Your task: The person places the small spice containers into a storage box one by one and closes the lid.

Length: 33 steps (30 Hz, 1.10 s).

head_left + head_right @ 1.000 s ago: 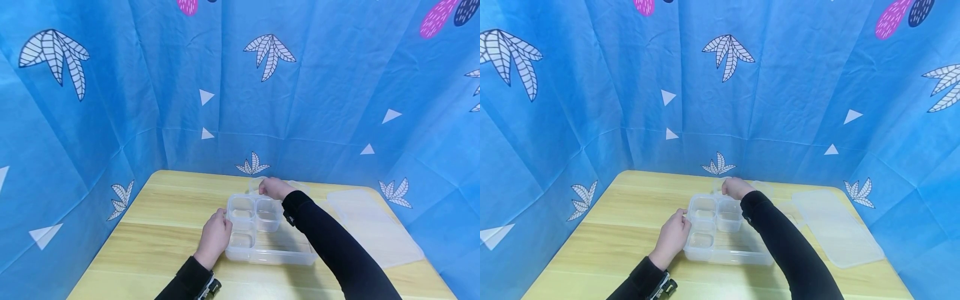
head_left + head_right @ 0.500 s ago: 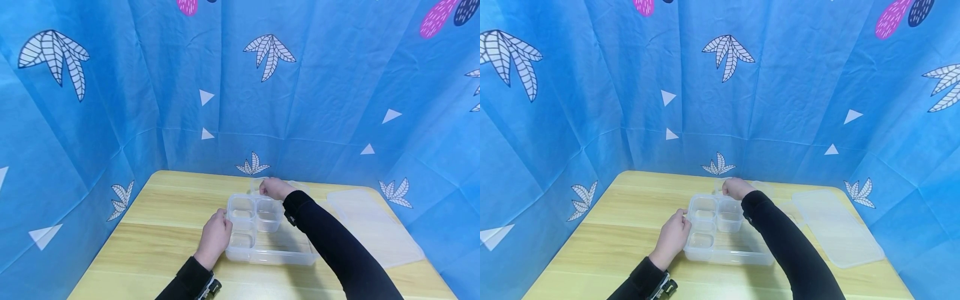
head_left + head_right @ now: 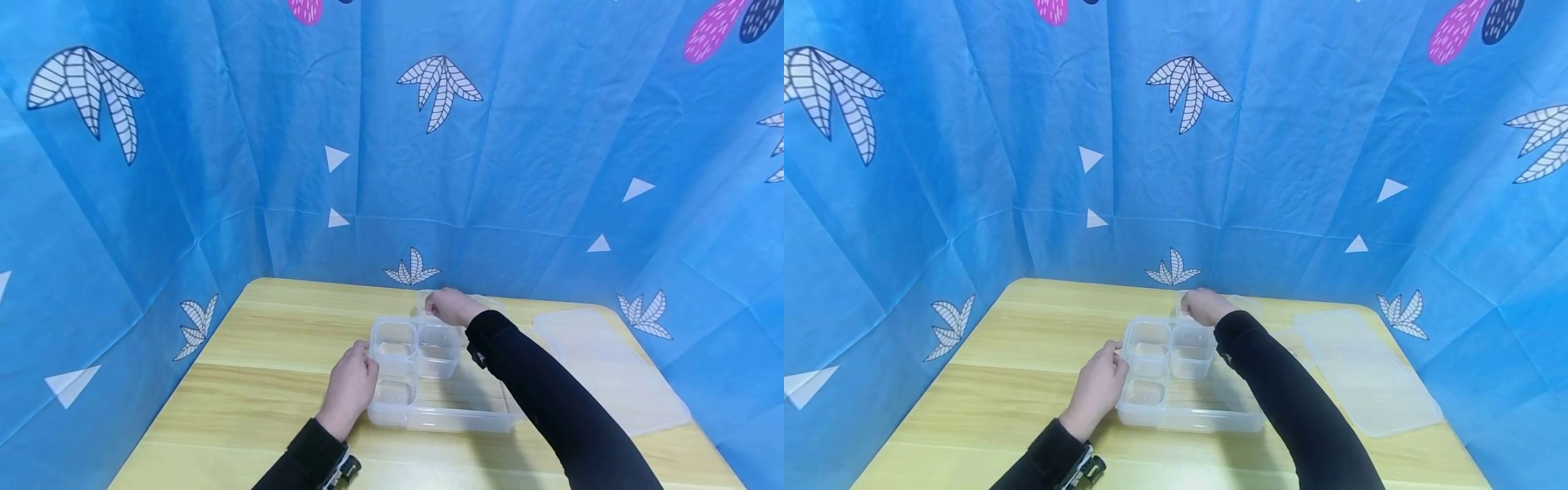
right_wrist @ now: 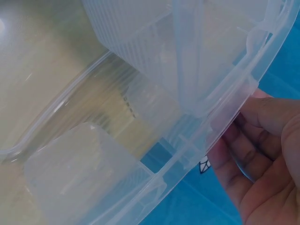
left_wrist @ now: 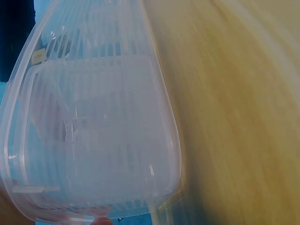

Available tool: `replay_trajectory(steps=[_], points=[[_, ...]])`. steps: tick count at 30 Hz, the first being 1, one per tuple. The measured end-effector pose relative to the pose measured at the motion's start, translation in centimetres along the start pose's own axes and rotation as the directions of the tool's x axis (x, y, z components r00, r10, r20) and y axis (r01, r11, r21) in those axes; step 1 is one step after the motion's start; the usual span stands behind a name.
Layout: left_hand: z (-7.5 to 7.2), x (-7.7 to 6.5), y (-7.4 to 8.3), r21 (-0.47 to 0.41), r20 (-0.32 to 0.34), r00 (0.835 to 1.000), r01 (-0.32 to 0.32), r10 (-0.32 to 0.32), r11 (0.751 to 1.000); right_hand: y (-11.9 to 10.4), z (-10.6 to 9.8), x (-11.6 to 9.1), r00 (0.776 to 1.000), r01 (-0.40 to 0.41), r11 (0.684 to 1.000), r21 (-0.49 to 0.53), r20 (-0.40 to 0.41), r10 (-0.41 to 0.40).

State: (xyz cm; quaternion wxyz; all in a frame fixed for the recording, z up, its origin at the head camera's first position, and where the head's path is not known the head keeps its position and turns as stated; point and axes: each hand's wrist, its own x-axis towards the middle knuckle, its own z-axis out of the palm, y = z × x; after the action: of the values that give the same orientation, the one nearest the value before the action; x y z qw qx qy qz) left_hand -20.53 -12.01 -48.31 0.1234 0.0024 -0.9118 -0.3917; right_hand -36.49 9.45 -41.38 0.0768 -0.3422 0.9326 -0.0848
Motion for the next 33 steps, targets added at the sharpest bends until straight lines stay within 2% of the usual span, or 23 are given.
replay_trajectory(steps=[8,18,26,33], points=[[0.0,-0.1,0.0,0.012,-0.013,1.000,-0.018,0.018,1.000,0.1,-0.2,-0.2,1.000,0.010,1.000,-0.005,-0.018,-0.010],[0.0,-0.1,0.0,0.000,-0.004,1.000,-0.001,0.001,1.000,0.2,-0.6,-0.5,0.997,0.023,1.000,-0.009,-0.070,-0.023],[0.0,0.0,0.0,0.000,-0.002,1.000,0.003,-0.003,1.000,-0.1,-2.4,-1.1,0.993,0.042,0.998,-0.035,-0.112,-0.046],[0.0,0.0,0.0,0.005,-0.005,1.000,0.001,-0.001,1.000,-1.0,-4.1,-2.1,0.995,0.014,1.000,-0.028,-0.098,-0.016]])
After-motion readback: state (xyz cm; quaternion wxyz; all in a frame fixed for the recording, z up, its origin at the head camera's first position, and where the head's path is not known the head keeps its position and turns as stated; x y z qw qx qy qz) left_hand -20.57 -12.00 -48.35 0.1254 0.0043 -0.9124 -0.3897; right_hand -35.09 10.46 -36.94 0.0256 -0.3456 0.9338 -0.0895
